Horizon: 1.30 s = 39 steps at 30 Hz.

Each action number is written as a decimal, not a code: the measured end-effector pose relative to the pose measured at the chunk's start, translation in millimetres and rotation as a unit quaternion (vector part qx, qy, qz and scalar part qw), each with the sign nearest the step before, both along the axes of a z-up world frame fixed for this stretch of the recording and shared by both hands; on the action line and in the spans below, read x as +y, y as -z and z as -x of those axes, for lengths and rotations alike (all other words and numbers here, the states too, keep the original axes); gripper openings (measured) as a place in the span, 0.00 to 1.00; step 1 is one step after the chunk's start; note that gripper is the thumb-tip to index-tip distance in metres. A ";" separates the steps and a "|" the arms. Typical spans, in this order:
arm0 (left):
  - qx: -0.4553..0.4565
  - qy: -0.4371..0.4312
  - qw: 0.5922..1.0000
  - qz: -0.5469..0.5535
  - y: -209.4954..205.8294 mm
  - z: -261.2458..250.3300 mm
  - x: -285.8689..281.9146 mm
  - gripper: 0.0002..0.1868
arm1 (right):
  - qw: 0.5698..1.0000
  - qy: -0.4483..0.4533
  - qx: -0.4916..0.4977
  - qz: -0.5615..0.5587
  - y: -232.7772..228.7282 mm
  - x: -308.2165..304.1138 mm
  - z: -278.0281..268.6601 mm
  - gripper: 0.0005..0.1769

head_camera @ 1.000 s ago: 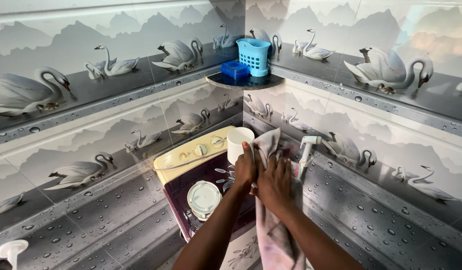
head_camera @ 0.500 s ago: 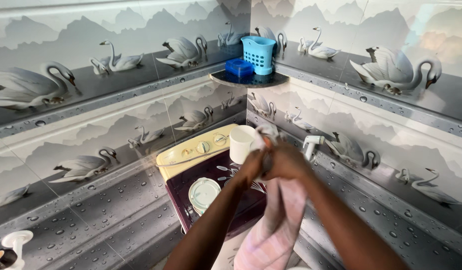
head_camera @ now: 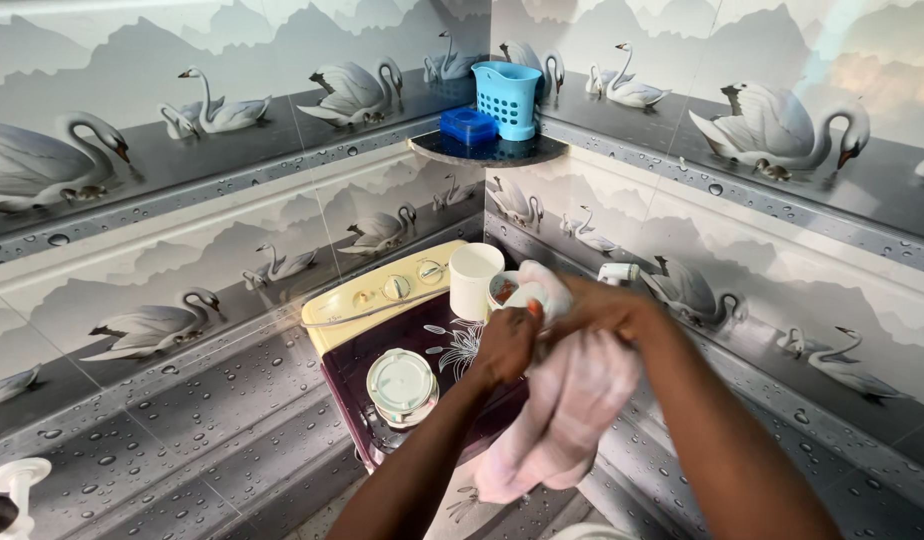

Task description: The person dries several ceramic cups and a small bowl with a pink cloth in a bathroom. After drying the items, the person wipes the window sill and a wall-mounted towel bar with the same cloth.

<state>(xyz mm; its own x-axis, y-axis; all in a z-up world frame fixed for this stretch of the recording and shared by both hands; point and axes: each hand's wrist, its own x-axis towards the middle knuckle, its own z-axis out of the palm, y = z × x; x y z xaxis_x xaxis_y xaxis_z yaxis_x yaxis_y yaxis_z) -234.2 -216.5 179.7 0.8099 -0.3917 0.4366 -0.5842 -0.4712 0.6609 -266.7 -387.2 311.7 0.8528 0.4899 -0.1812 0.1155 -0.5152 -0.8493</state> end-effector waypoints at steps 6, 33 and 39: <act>0.272 0.097 0.936 0.199 -15.6 -1.1 -3.1 0.45 | 0.936 0.105 -0.229 0.247 34.3 16.1 5.1 0.62; 0.351 0.004 0.824 0.444 -13.5 -22.3 -3.6 0.42 | 0.751 0.206 -0.543 0.313 108.5 77.6 42.2 0.53; 0.225 -0.075 0.942 0.240 -6.9 10.4 -1.8 0.48 | 0.867 0.170 -0.334 0.328 52.0 50.9 28.1 0.55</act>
